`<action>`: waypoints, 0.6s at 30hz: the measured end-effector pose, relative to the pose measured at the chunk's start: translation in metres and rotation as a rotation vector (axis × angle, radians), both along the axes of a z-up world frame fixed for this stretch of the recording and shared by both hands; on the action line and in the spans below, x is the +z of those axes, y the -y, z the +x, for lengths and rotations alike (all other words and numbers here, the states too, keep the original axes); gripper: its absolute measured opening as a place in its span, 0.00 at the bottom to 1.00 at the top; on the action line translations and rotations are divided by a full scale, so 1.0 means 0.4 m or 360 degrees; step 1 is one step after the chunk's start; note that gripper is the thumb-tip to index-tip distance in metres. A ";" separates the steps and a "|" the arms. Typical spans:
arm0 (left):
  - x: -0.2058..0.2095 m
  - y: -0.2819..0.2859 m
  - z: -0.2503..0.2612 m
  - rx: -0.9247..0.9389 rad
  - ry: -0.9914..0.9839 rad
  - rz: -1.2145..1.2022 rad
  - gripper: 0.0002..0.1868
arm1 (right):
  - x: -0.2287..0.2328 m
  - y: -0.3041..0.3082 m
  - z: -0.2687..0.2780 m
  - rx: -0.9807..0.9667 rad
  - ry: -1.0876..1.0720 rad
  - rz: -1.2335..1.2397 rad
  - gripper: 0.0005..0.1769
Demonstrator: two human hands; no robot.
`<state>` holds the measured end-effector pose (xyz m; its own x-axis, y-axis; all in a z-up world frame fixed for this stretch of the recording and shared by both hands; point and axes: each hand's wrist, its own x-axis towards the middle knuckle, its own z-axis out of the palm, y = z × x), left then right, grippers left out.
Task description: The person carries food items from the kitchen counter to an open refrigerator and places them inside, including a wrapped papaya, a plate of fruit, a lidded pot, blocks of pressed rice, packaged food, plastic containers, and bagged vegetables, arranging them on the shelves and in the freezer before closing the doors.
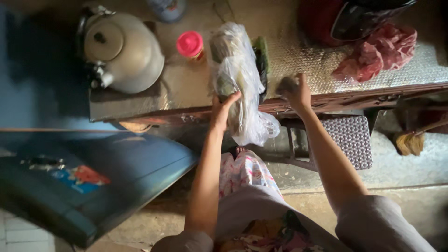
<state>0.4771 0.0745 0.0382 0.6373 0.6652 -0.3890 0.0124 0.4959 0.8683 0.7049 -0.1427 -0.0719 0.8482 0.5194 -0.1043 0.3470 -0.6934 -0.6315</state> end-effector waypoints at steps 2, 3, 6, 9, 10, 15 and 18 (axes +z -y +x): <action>0.009 0.032 -0.071 -0.0042 0.0001 0.0045 0.42 | -0.031 0.046 -0.055 -0.0154 0.0063 0.0239 0.45; 0.014 0.047 -0.112 -0.0121 -0.0101 0.0057 0.41 | -0.042 0.066 -0.093 -0.0218 0.0116 0.0365 0.49; 0.029 0.109 -0.270 -0.0321 -0.0250 0.0086 0.40 | -0.050 0.136 -0.260 -0.0321 -0.0126 0.0498 0.46; 0.031 0.161 -0.447 -0.0487 -0.0179 0.0043 0.44 | -0.047 0.167 -0.458 -0.0336 -0.0904 0.0915 0.42; 0.028 0.177 -0.514 -0.0551 -0.0226 -0.0032 0.45 | -0.046 0.176 -0.534 -0.0204 -0.0875 0.0865 0.34; -0.005 0.244 -0.922 -0.0714 -0.0275 -0.0124 0.48 | -0.033 0.178 -0.886 0.0125 -0.0862 0.0048 0.26; -0.047 0.278 -1.208 -0.0648 -0.0355 -0.0092 0.48 | -0.046 0.139 -1.127 0.0542 -0.0883 -0.0006 0.22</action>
<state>-0.0062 -0.0366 0.0196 0.7388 0.3512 -0.5752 0.3993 0.4596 0.7933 0.2539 -0.1981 -0.0903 0.4555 0.7485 -0.4819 0.1710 -0.6048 -0.7778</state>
